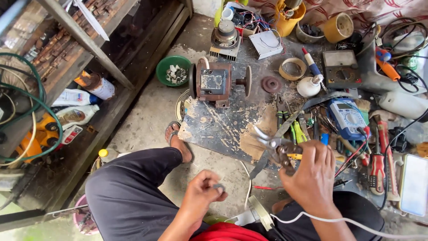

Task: Using a bench grinder and pliers to shape a metal piece, followed by using a hacksaw blade to cut it.

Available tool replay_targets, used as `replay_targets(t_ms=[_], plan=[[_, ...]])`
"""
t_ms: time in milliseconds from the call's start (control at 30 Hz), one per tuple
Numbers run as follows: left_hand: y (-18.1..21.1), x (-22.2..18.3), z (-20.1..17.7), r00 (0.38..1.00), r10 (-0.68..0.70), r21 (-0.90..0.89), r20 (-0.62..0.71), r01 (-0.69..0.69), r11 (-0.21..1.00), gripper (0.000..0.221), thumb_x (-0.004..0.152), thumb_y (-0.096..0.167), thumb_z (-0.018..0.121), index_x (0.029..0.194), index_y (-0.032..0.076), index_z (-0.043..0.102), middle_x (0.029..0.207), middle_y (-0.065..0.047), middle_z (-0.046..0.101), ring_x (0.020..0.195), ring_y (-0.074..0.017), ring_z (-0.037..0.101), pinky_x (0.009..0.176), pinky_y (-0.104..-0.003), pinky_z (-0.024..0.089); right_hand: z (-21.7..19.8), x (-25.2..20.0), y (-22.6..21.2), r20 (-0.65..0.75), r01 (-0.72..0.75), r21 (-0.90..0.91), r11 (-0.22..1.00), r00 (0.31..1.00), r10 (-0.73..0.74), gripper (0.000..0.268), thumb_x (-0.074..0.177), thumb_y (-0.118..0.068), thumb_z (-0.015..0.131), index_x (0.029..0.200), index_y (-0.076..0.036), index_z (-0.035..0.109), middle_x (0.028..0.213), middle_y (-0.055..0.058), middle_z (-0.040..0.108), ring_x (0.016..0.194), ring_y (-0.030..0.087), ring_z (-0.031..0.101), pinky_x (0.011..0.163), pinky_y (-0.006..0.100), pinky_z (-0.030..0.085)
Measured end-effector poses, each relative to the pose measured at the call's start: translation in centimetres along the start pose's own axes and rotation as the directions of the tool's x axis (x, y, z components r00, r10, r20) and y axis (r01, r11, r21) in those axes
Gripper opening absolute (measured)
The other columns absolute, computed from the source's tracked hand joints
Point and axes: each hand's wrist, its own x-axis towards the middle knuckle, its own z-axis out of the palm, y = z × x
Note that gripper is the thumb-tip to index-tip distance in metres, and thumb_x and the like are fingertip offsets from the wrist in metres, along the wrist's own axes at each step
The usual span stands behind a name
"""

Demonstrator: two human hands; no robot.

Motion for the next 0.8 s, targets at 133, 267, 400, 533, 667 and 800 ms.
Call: replay_targets(t_ms=[133, 267, 400, 533, 667, 800], plan=[[1.9, 0.6, 5.0, 0.975, -0.216, -0.058, 0.046, 0.218, 0.974, 0.035, 0.092, -0.014, 0.047, 0.118, -0.004, 0.067, 0.098, -0.016, 0.062, 0.080, -0.0263, 0.067, 0.078, -0.038, 0.060, -0.7, -1.4, -0.6, -0.056, 0.054, -0.052, 0.997, 0.997, -0.057, 0.074, 0.059, -0.025, 0.083, 0.123, 0.000, 0.056, 0.119, 0.020, 0.053, 0.109, 0.039, 0.053, 0.104, 0.051, 0.038], [2.9, 0.4, 8.1, 0.971, -0.206, -0.110, 0.118, 0.219, 0.969, 0.033, 0.092, -0.007, 0.046, 0.117, -0.006, 0.068, 0.082, -0.018, 0.065, 0.072, -0.0236, 0.064, 0.071, -0.033, 0.057, -0.9, -2.0, -1.2, -0.020, 0.057, -0.124, 0.991, 0.998, -0.060, 0.081, 0.058, -0.041, 0.085, 0.123, -0.001, 0.057, 0.119, 0.020, 0.052, 0.109, 0.038, 0.050, 0.106, 0.051, 0.031], [2.6, 0.5, 9.2, 0.984, -0.105, -0.162, 0.146, 0.128, 0.978, 0.028, 0.097, 0.001, 0.059, 0.123, -0.005, 0.068, 0.073, -0.010, 0.060, 0.063, -0.0157, 0.057, 0.061, -0.030, 0.052, -0.9, -2.2, -2.4, 0.004, 0.024, -0.121, 0.992, 1.000, -0.024, 0.082, 0.058, -0.047, 0.087, 0.121, -0.003, 0.060, 0.118, 0.019, 0.052, 0.105, 0.038, 0.051, 0.104, 0.051, 0.031], [2.0, 0.9, 9.4, 0.997, 0.052, -0.087, 0.061, -0.047, 0.995, 0.028, 0.092, 0.003, 0.074, 0.118, -0.006, 0.070, 0.068, 0.001, 0.045, 0.051, -0.0061, 0.040, 0.045, -0.020, 0.035, -0.9, -2.1, -3.5, -0.001, 0.013, -0.073, 0.997, 1.000, -0.013, 0.081, 0.060, -0.051, 0.088, 0.120, -0.005, 0.059, 0.117, 0.016, 0.053, 0.106, 0.036, 0.051, 0.101, 0.049, 0.032], [2.2, 1.1, 9.4, 0.995, 0.088, -0.070, -0.037, -0.090, 0.993, 0.013, 0.092, 0.000, 0.074, 0.103, -0.006, 0.074, 0.069, 0.001, 0.047, 0.058, -0.0063, 0.037, 0.051, -0.021, 0.032, -0.7, -2.6, -4.0, 0.030, 0.004, -0.065, 0.998, 1.000, -0.002, 0.088, 0.057, -0.060, 0.090, 0.119, -0.005, 0.061, 0.115, 0.016, 0.053, 0.106, 0.037, 0.053, 0.099, 0.050, 0.034], [2.6, 0.6, 9.2, 0.992, 0.123, -0.059, -0.006, -0.123, 0.991, 0.011, 0.094, 0.001, 0.073, 0.102, -0.006, 0.073, 0.071, 0.000, 0.048, 0.061, -0.0071, 0.039, 0.054, -0.021, 0.033, -1.2, -2.6, -4.5, 0.038, 0.000, -0.017, 1.000, 0.999, 0.001, 0.089, 0.060, -0.060, 0.089, 0.125, -0.007, 0.059, 0.122, 0.014, 0.053, 0.108, 0.034, 0.052, 0.097, 0.048, 0.033]])
